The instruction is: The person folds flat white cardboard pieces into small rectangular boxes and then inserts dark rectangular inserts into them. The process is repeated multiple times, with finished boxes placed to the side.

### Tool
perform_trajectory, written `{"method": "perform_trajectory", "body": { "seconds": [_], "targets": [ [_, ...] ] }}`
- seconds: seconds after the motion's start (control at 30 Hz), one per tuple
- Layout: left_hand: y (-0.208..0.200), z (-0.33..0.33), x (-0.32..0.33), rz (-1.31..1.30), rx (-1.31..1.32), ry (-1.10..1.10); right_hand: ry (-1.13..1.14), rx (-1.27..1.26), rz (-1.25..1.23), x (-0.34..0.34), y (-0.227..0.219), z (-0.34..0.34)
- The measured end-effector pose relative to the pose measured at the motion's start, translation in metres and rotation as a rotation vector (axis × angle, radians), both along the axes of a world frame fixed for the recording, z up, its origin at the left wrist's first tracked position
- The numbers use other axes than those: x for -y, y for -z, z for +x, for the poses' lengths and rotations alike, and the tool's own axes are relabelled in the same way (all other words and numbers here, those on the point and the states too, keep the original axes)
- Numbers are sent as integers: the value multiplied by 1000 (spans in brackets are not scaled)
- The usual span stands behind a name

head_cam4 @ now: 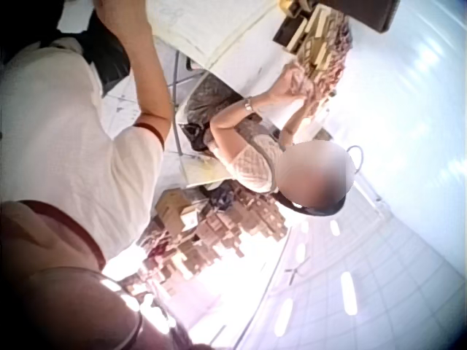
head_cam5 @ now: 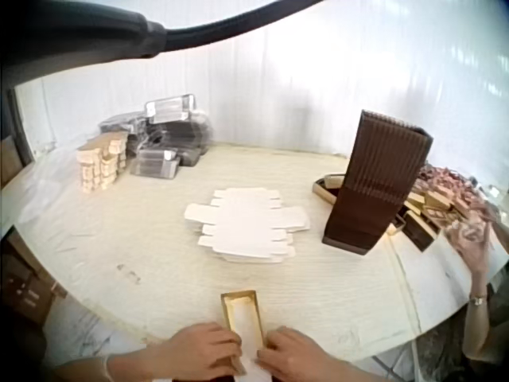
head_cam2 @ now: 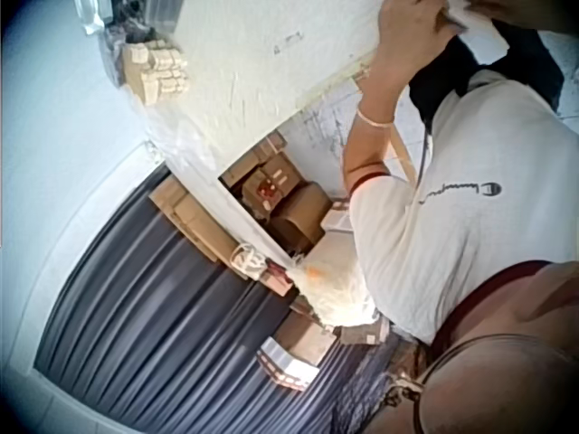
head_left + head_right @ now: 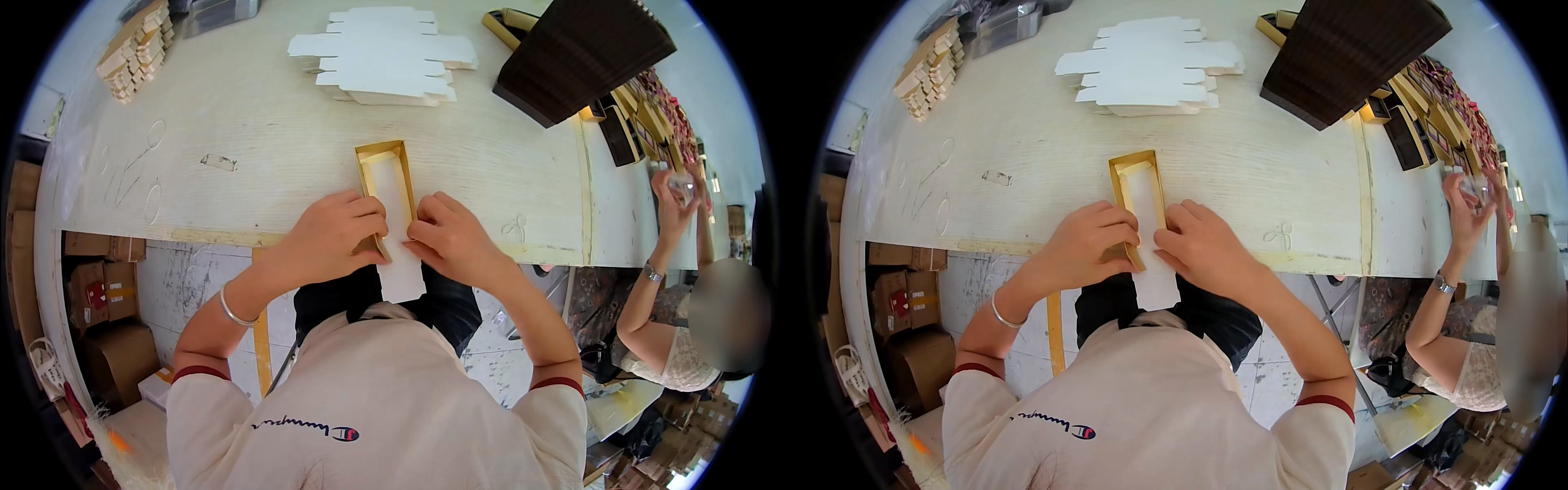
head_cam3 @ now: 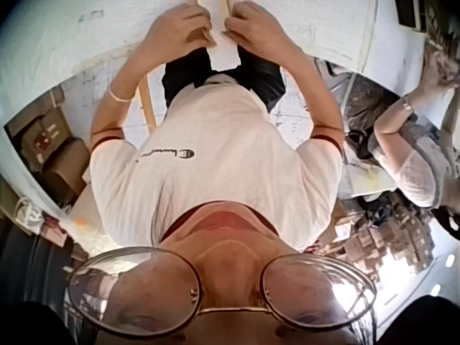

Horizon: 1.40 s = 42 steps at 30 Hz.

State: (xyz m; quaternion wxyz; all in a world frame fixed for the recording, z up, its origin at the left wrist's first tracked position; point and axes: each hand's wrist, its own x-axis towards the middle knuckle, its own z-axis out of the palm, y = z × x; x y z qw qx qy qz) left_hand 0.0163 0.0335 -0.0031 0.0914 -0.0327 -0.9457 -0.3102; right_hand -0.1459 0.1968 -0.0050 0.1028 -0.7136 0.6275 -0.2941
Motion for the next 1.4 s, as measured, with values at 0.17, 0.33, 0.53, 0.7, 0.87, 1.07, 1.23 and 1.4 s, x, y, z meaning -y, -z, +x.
{"method": "perform_trajectory", "body": {
  "seconds": [0.17, 0.33, 0.53, 0.7, 0.87, 1.07, 1.23, 1.4],
  "targets": [
    [2, -5, -24, 45, -62, -210, 105, 66, -18, 6, 1, 14],
    [8, -4, -31, 170, 3, -227, 152, 167, 15, -4, 5, 18],
    [12, 0, -23, 331, 32, -189, 86, -113, -23, -29, -3, 23],
    [1, -1, -10, 488, 183, -57, 92, 1, -228, -25, 21, 28],
    [-2, 0, 6, 844, 238, 30, 225, 659, -198, -5, 27, 29],
    [12, 3, -17, 630, 74, -222, 338, 425, -299, -3, 27, 42],
    [14, 8, -35, 165, -172, -317, 286, -300, -294, -5, 15, 39],
    [13, 7, -37, -30, -203, -286, 233, -279, -112, 2, 13, 39]
  ]
}}
